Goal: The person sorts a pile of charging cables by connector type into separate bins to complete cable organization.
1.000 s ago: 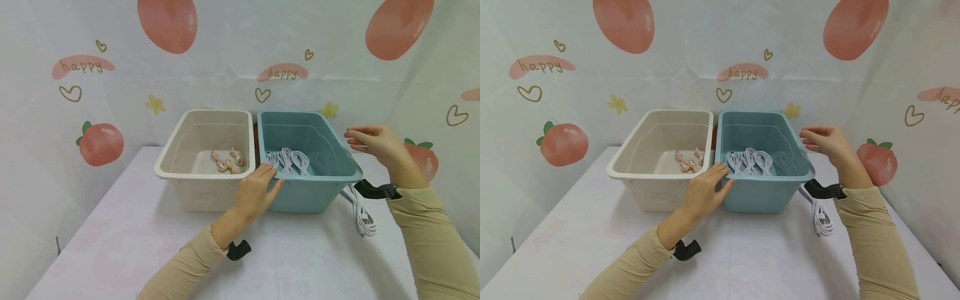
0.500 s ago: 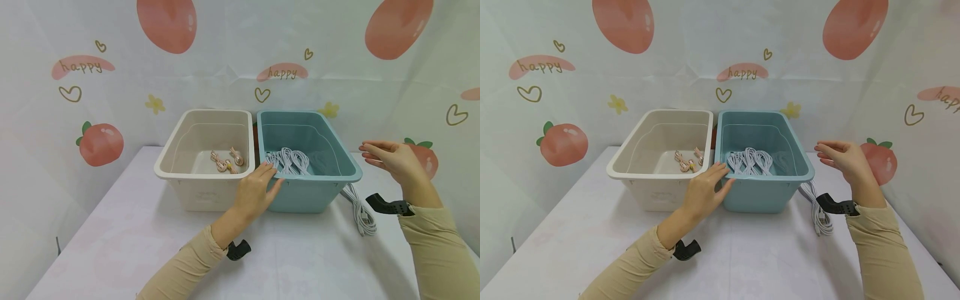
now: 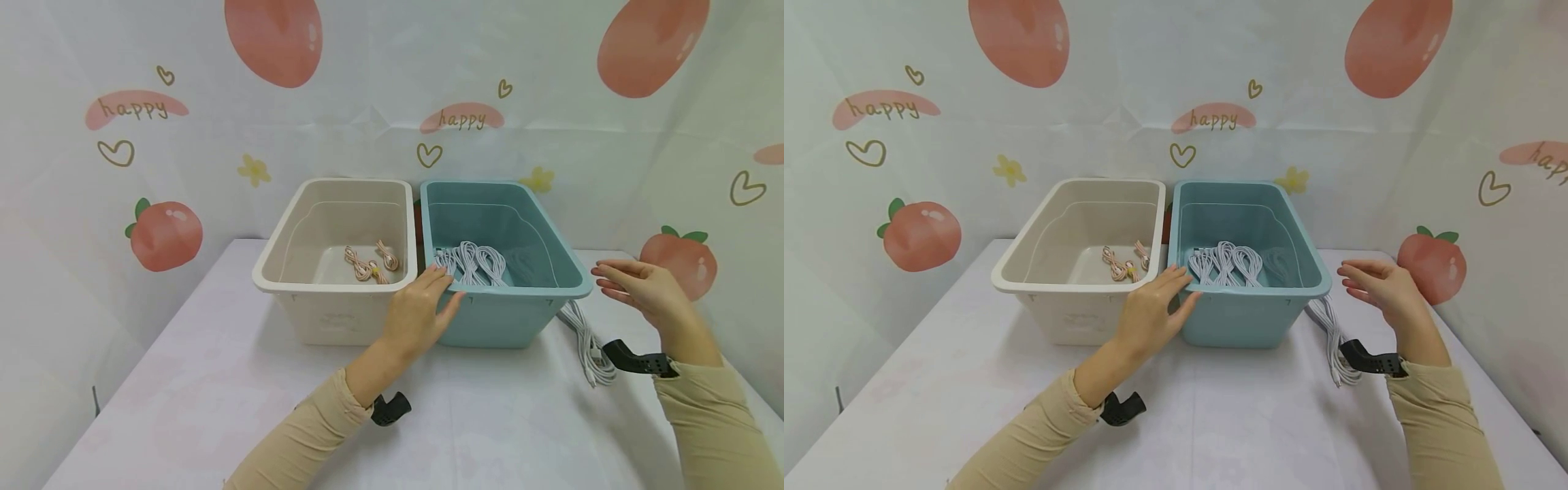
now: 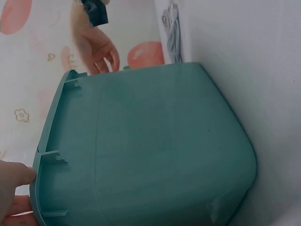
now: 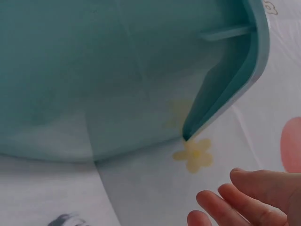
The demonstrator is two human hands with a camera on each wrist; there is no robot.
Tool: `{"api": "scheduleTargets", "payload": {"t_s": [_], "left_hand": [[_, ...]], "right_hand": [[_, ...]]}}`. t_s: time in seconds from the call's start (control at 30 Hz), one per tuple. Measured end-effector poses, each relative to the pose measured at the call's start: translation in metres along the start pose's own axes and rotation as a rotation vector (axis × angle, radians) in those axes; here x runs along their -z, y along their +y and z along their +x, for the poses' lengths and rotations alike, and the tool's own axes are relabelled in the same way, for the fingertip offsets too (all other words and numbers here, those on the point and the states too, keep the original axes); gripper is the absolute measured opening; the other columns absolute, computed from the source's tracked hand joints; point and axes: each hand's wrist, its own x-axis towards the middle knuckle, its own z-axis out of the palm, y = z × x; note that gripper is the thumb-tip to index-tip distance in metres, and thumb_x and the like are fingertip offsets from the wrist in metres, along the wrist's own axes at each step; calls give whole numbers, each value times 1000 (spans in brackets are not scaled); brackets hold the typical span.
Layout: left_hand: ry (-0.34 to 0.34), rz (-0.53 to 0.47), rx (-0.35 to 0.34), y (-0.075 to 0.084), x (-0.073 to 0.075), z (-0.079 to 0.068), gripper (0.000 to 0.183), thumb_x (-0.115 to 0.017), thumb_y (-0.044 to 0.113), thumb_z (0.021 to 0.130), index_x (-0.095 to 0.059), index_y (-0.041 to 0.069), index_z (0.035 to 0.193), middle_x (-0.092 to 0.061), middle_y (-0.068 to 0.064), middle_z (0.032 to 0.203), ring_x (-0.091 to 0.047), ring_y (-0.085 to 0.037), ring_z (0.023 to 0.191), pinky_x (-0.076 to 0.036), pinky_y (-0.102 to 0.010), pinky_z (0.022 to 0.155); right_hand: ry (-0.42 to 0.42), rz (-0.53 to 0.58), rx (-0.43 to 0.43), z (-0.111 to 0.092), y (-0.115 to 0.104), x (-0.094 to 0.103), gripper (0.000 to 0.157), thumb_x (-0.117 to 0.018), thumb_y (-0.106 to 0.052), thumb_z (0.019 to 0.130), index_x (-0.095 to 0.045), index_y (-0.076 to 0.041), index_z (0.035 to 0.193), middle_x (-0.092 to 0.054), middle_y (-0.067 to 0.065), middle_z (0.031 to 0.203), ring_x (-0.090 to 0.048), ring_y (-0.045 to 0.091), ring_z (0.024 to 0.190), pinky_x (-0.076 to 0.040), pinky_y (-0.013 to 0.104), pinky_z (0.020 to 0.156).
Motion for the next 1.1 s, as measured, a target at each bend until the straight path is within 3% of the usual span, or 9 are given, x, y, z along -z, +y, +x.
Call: {"api": "scheduleTargets", "payload": {"t_s": [0.33, 0.47, 0.57, 0.63, 0.7, 0.83, 0.9, 1.1], "left_hand": [[9, -16, -2, 0, 0, 0, 26, -67, 25, 86, -71, 4, 100, -71, -10, 108, -65, -24, 108, -54, -33, 88], [13, -16, -4, 1, 0, 0, 26, -66, 25, 86, -72, 4, 100, -71, -10, 108, -65, -24, 108, -55, -33, 88], [19, -10, -9, 1, 1, 0, 26, -67, 25, 85, -72, 4, 100, -71, -10, 108, -66, -24, 107, -55, -32, 88], [21, -7, -12, 1, 1, 0, 25, -67, 25, 85, -72, 4, 99, -71, -10, 107, -66, -24, 107, -55, -32, 87], [24, -3, -13, 1, 1, 0, 25, -67, 25, 85, -72, 4, 99, -71, -10, 107, -66, -24, 107, -55, -32, 87], [29, 3, -11, 1, 0, 0, 26, -67, 25, 85, -72, 4, 99, -71, -10, 107, -66, -23, 106, -55, -31, 87], [32, 11, -13, 1, 0, -1, 26, -67, 26, 85, -72, 5, 99, -71, -9, 106, -66, -23, 106, -55, -31, 86], [38, 26, -15, 0, -1, -1, 25, -67, 27, 85, -72, 7, 100, -72, -8, 105, -66, -21, 106, -55, -30, 86]], "right_hand": [[-6, -204, -20, -5, 27, 2, 18, -55, -24, 94, -59, -41, 90, -61, -31, 86, -60, -11, 79, -54, 11, 68], [-20, -272, -54, -7, 38, 3, 13, -54, -27, 94, -59, -28, 106, -57, -34, 87, -58, -12, 81, -54, 12, 70], [-22, -321, -87, -8, 47, 3, 42, -52, -29, 95, -52, 0, 125, -54, -34, 87, -57, -13, 80, -55, 13, 71], [-19, -360, -113, -9, 52, 4, 56, -51, -31, 95, -43, 10, 131, -57, -30, 91, -56, -14, 80, -55, 14, 72], [-15, -400, -143, -8, 58, 6, 60, -51, -34, 95, -40, 10, 134, -58, -27, 94, -55, -14, 80, -55, 14, 72], [-9, -460, -201, -9, 67, 6, 62, -53, -38, 93, -43, 9, 133, -65, 0, 111, -55, -11, 79, -55, 16, 72], [-12, -471, -220, -11, 69, 4, 68, -53, -38, 93, -37, 14, 134, -64, 5, 114, -56, -10, 79, -55, 17, 72], [-14, -461, -278, -14, 73, 1, 72, -56, -38, 91, -33, 14, 136, -63, -12, 98, -56, -8, 76, -54, 17, 71]]}}
